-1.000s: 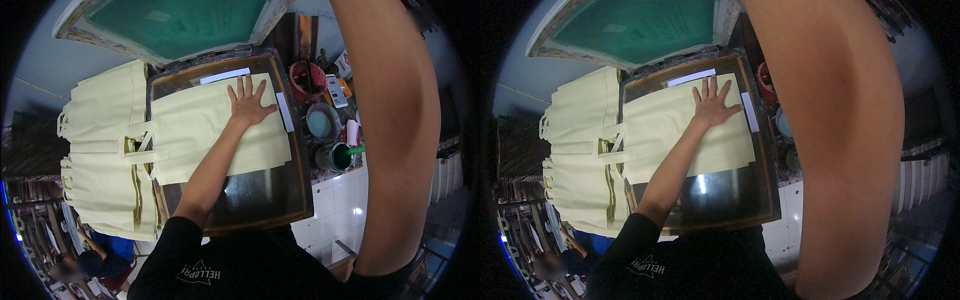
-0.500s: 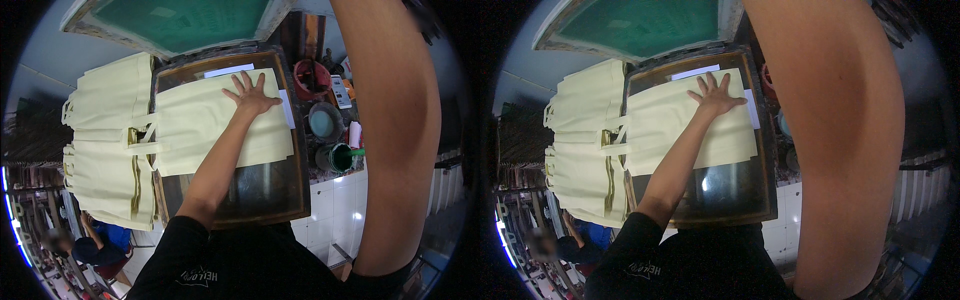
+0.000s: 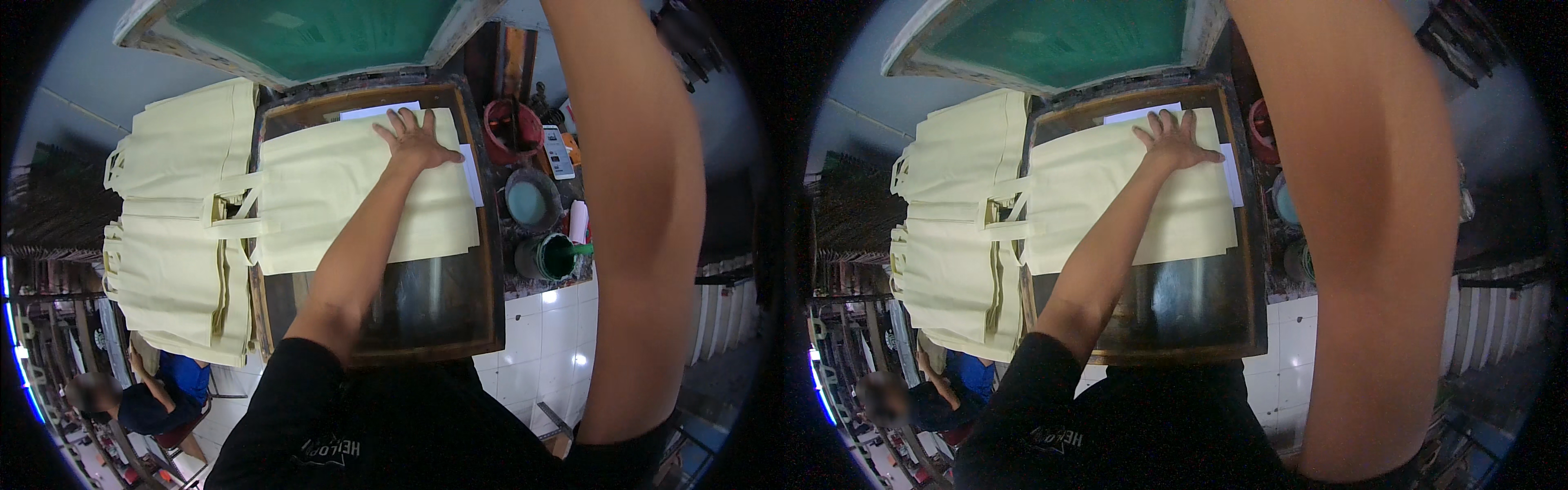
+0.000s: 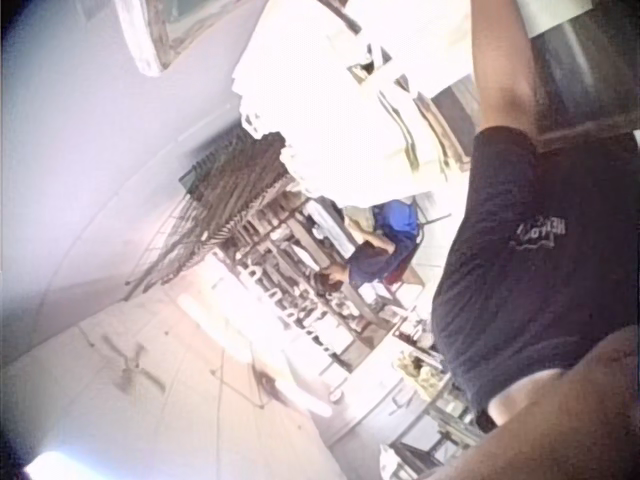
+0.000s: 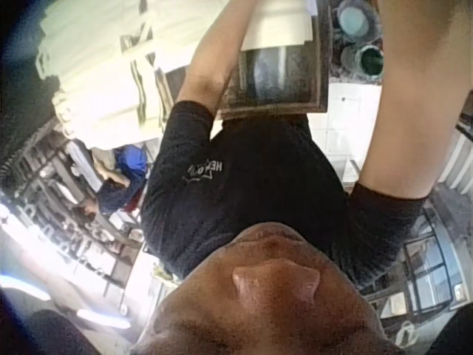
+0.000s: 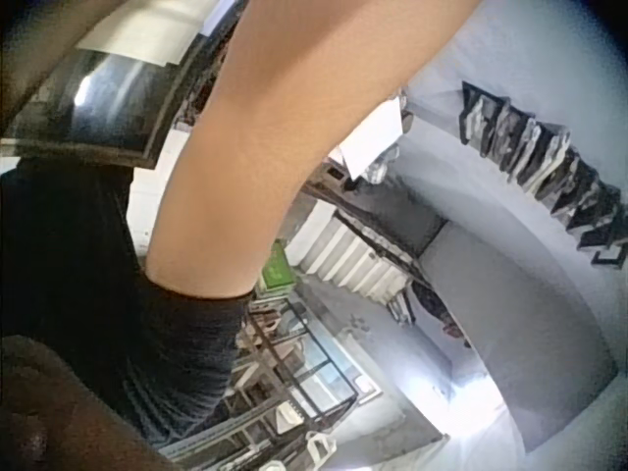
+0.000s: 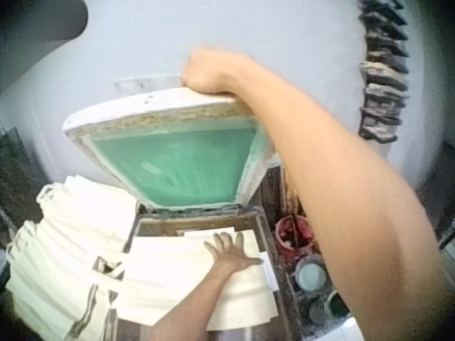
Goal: The person performs screen printing by placing a bag on the printing bed, lowering the screen, applying green ink with a squeegee, lifting the screen, and moving the printed bag to a stack.
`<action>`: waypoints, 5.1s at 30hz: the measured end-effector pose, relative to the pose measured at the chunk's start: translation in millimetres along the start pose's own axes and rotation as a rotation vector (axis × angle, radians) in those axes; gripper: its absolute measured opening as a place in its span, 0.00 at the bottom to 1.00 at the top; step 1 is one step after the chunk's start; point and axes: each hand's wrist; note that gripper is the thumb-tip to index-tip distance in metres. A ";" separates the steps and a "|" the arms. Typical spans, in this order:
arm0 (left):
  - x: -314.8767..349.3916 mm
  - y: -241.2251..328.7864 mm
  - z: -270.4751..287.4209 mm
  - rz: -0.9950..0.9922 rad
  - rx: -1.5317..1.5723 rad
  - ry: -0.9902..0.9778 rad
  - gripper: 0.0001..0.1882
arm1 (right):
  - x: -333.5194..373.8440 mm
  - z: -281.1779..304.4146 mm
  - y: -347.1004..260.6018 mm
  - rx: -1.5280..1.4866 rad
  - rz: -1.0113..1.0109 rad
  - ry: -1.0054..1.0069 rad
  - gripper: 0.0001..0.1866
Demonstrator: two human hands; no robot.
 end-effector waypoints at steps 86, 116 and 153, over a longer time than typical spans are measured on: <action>252.6 -194.9 -52.5 0.173 0.551 0.902 0.33 | 137.3 -295.0 -33.2 -0.095 -0.231 -0.460 0.26; 251.6 -198.0 -66.5 0.153 0.833 1.040 0.39 | 134.9 -302.0 -76.2 -0.449 0.681 -0.369 0.26; 204.2 -202.9 29.2 -0.183 0.844 0.791 0.23 | 153.7 -274.8 -13.8 -0.232 -0.034 -0.384 0.21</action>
Point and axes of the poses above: each hand's wrist, its own x-axis away from the middle knuckle, its own z-axis out of the back of the hand, y = z × x, and after that the axes turned 1 degree about x, right-handed
